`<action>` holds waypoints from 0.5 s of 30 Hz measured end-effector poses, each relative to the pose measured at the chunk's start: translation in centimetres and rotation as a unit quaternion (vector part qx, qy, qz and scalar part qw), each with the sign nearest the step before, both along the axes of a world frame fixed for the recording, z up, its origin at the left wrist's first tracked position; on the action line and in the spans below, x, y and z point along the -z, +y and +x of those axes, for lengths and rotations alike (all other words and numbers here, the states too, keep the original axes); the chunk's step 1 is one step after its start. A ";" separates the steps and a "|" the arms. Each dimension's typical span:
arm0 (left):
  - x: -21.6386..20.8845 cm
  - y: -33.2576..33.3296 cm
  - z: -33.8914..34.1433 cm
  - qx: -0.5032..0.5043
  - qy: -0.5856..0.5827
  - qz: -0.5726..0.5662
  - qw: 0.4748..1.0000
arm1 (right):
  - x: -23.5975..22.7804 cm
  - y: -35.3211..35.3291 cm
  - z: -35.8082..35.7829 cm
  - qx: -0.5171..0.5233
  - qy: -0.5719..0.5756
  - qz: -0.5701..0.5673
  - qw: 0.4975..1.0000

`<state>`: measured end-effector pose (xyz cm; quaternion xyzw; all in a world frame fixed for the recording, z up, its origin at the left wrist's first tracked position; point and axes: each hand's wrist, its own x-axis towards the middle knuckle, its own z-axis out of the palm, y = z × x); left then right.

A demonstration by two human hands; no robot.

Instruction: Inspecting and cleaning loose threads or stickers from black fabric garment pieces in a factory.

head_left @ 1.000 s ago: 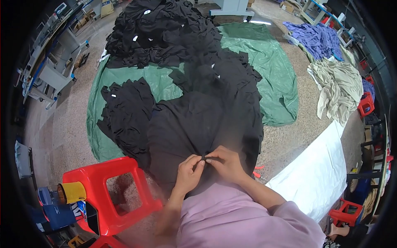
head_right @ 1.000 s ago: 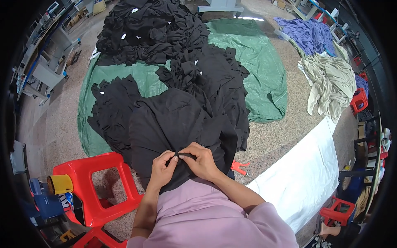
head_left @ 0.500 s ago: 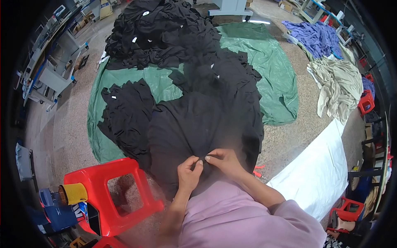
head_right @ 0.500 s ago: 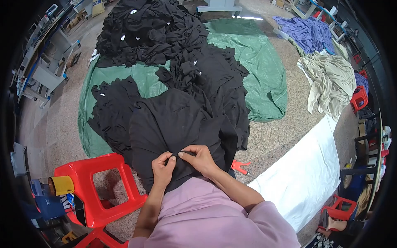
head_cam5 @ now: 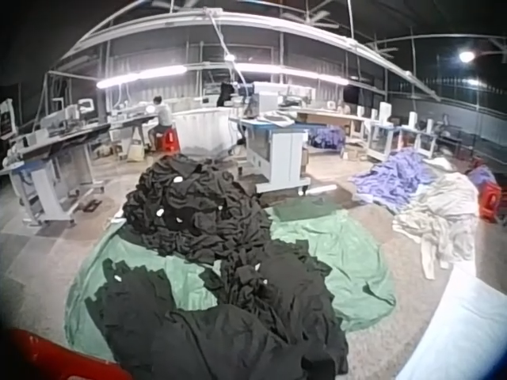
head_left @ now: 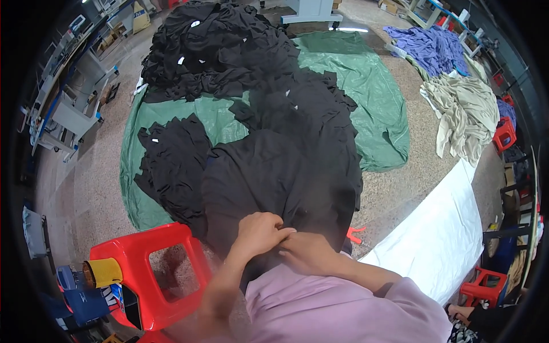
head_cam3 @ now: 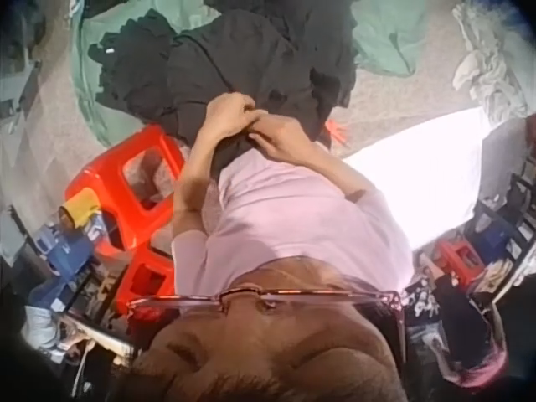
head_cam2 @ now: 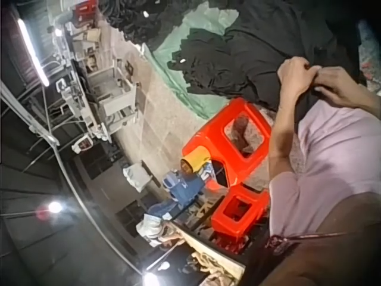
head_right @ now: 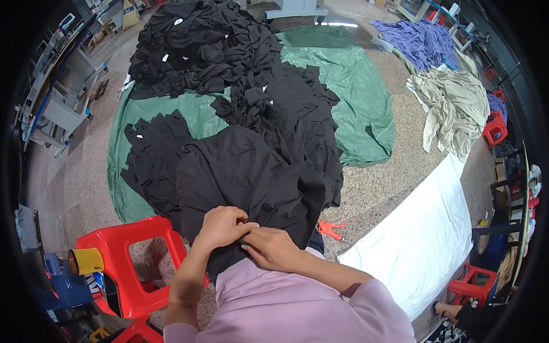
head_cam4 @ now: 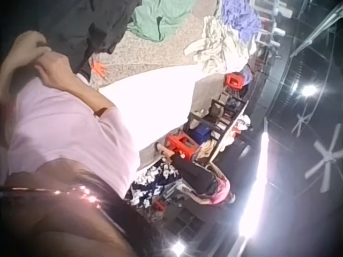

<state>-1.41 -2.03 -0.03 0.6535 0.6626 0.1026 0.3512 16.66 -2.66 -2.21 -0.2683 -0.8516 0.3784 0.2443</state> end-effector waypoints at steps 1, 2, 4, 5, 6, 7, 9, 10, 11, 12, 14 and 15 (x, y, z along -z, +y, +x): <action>0.9 0.1 0.1 0.030 0.005 0.052 0.998 | 0.0 0.0 -0.1 -0.012 -0.004 -0.007 1.000; 1.5 0.2 0.3 0.061 0.010 0.103 0.993 | 0.0 0.1 -0.2 -0.009 -0.002 -0.006 1.000; 2.1 0.0 0.9 0.047 -0.002 0.145 0.988 | -0.1 0.3 -0.2 -0.025 -0.016 -0.017 0.999; 2.2 0.2 1.2 -0.068 -0.133 0.096 0.984 | 0.0 0.4 -0.2 -0.021 -0.016 -0.017 1.000; 2.3 0.2 1.6 -0.182 -0.259 0.043 0.948 | 0.1 0.5 -0.2 -0.026 -0.029 -0.007 0.999; 2.4 0.1 2.4 -0.278 -0.416 0.048 0.864 | 0.2 0.5 -0.2 -0.031 -0.042 0.002 0.999; 2.7 -0.5 2.8 -0.297 -0.448 0.050 0.842 | 0.7 0.4 -0.3 0.001 -0.010 -0.015 1.000; 3.1 -0.9 2.8 -0.316 -0.481 0.052 0.816 | 0.8 0.4 -0.3 0.032 0.021 -0.032 0.999; 3.6 -1.2 2.6 -0.306 -0.480 0.051 0.821 | 0.7 0.4 -0.2 0.069 0.027 -0.029 0.997; 3.8 -1.5 2.1 -0.308 -0.478 0.052 0.821 | 0.6 0.6 0.0 0.106 0.033 -0.027 0.993; 4.0 -2.0 1.3 -0.254 -0.462 0.008 0.849 | 0.4 1.2 0.1 0.134 0.050 -0.019 0.990; 4.1 -2.1 1.1 -0.235 -0.466 -0.001 0.853 | 0.5 1.4 0.1 0.135 0.055 -0.004 0.989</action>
